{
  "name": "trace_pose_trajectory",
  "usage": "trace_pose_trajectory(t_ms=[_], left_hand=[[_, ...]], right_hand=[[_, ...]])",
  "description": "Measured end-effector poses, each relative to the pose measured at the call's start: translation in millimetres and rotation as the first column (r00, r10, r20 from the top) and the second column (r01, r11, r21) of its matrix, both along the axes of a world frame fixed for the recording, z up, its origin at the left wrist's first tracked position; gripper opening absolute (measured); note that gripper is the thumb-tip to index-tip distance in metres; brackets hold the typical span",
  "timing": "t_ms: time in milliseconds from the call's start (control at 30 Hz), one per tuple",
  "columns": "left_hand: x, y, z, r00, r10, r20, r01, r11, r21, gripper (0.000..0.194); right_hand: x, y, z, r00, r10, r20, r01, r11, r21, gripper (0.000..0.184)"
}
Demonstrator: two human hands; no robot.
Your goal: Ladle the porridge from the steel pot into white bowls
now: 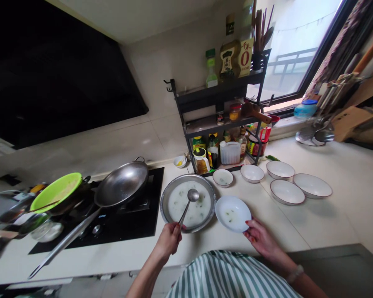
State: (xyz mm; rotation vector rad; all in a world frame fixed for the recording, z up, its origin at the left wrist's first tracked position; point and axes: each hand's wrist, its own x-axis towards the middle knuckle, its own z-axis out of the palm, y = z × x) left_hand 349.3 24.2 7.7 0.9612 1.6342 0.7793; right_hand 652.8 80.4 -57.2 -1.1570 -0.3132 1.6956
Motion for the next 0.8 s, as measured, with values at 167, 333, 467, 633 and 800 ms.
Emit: trace_pose_trajectory(t_ms=[167, 333, 467, 633, 800], left_hand=[[-4.9, 4.5, -10.2, 0.948, -0.036, -0.315, 0.027, 0.999, -0.032, 0.022], [2.1, 6.6, -7.8, 0.992, -0.037, -0.124, 0.021, 0.992, -0.126, 0.021], [-0.8, 7.1, -0.5, 0.976, 0.07, 0.208, -0.026, 0.978, -0.208, 0.021], [-8.9, 5.6, 6.1, 0.919, 0.152, 0.364, -0.06, 0.966, -0.252, 0.026], [-13.0, 2.2, 9.6, 0.907, 0.184, 0.378, -0.09, 0.963, -0.253, 0.024]], right_hand=[[0.8, 1.5, -4.0, 1.0, -0.006, -0.014, 0.005, 1.0, -0.018, 0.034], [1.7, 0.4, -10.9, 1.0, -0.005, -0.003, 0.005, 1.0, -0.012, 0.034], [2.4, -0.9, -17.0, 0.998, 0.022, 0.061, -0.023, 1.0, 0.021, 0.031], [2.4, -2.1, -20.9, 0.999, 0.013, 0.049, -0.013, 1.0, 0.0, 0.03], [0.8, -1.2, -27.0, 1.0, -0.003, 0.023, 0.003, 1.0, -0.012, 0.03]])
